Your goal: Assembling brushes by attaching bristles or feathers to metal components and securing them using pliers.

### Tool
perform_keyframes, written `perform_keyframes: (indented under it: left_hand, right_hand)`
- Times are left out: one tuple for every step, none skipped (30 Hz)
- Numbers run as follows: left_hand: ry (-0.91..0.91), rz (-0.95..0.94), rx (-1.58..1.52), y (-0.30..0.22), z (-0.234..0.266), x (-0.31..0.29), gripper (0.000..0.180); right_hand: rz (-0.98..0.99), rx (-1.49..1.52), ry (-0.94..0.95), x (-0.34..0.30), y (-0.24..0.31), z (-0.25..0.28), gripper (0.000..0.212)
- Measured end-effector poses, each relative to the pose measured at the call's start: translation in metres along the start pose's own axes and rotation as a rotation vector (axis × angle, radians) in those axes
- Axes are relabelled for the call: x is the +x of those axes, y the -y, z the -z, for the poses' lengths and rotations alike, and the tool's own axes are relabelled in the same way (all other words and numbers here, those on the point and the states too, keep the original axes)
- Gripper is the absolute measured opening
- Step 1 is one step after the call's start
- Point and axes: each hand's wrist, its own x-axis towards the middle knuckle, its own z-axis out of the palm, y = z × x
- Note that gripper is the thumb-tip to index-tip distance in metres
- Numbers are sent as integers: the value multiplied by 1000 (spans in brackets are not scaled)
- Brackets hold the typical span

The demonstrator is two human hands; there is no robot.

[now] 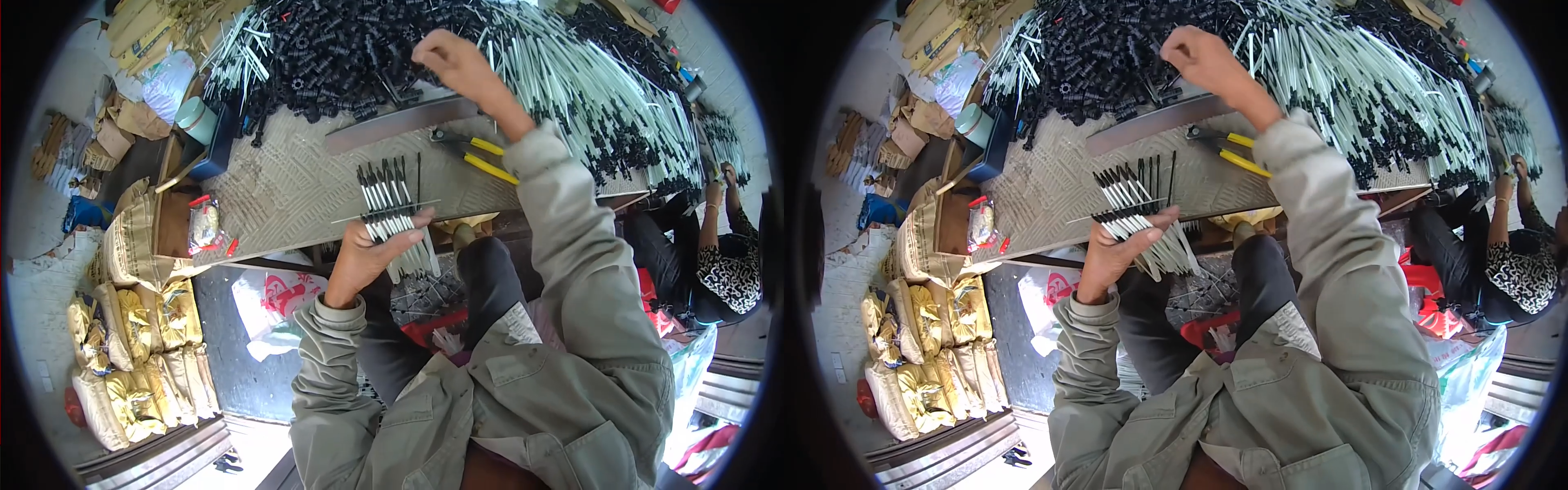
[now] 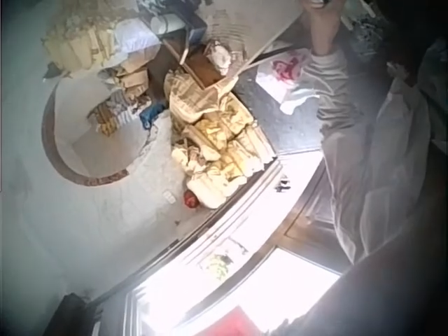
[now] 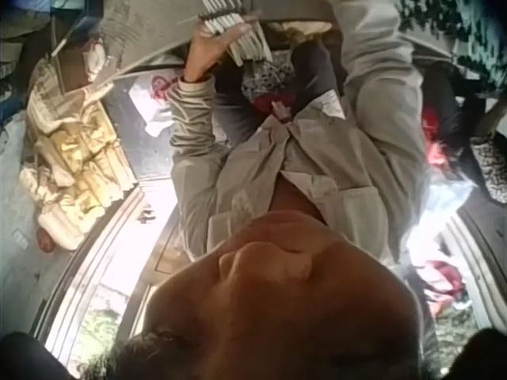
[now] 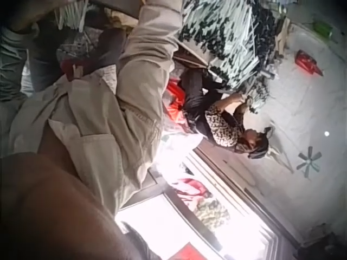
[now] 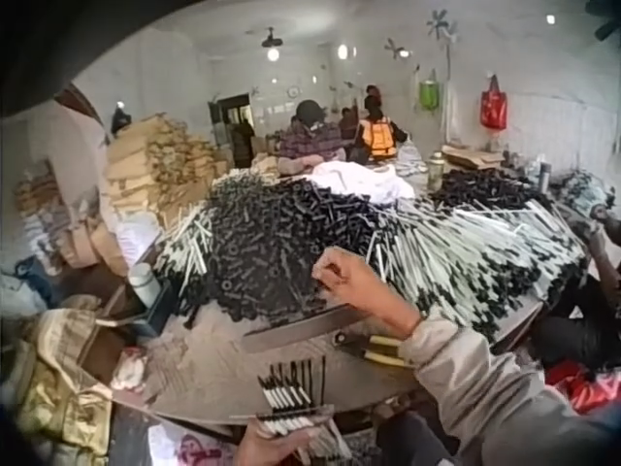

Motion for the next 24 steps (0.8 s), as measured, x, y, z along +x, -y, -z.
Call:
perform_keyframes:
  left_hand:
    - [-4,-9,4,0,-1,0,18]
    - [9,-17,-2,1,2,-2,22]
    - [15,-20,15,0,0,0,22]
    - [23,-23,36,-2,-1,2,22]
    - [0,-30,8,-1,-3,3,21]
    - [8,-13,16,-1,-4,3,21]
    - [-19,1,-1,-2,-5,2,20]
    - [-47,14,-16,-2,-5,1,20]
    - [-61,-1,-9,0,-5,2,20]
    - [-54,7,-1,1,-6,3,20]
    - [-52,-11,-1,2,-7,3,20]
    - [-53,-29,0,3,-7,3,21]
    - [-50,-22,8,2,-8,3,21]
    - [-55,-18,16,1,-10,4,21]
    - [-61,-14,24,0,-10,4,21]
    - [-60,-8,30,1,-10,4,21]
    - [-54,-21,34,2,-8,3,21]
    - [-46,-36,36,2,-8,3,21]
    - [-43,-33,38,2,-8,3,21]
    - [-45,-25,37,1,-8,3,21]
    - [-50,-18,35,1,-8,3,21]
    - [-50,-17,35,1,-8,3,21]
    - [-46,-13,36,2,-8,4,20]
    - [-44,-12,37,0,-7,3,20]
  right_hand:
    - [-136,321,74,-10,30,11,7]
    - [-273,651,146,-24,61,20,7]
    - [-278,642,231,-41,85,30,6]
    - [-281,637,313,-57,101,35,6]
    - [-55,358,287,-68,107,35,10]
    - [166,72,258,-77,110,35,14]
    - [187,-38,210,-86,111,33,21]
    - [174,-30,199,-90,112,32,21]
    - [179,-58,165,-91,113,33,23]
    - [185,-86,132,-93,113,34,24]
    - [178,-83,122,-94,113,34,24]
    - [183,-104,114,-95,113,33,26]
    - [188,-126,106,-96,112,32,28]
    - [183,-121,98,-97,112,32,28]
    - [187,-127,96,-96,113,31,29]
    - [192,-135,94,-96,113,30,31]
    - [188,-130,89,-96,112,29,31]
    - [204,-131,88,-96,112,28,30]
    - [220,-133,88,-95,112,28,29]
    - [217,-134,85,-95,112,28,29]
    - [227,-150,90,-94,112,28,28]
    - [238,-167,96,-94,112,28,27]
    - [237,-167,97,-93,112,28,27]
    - [248,-205,106,-91,115,29,25]
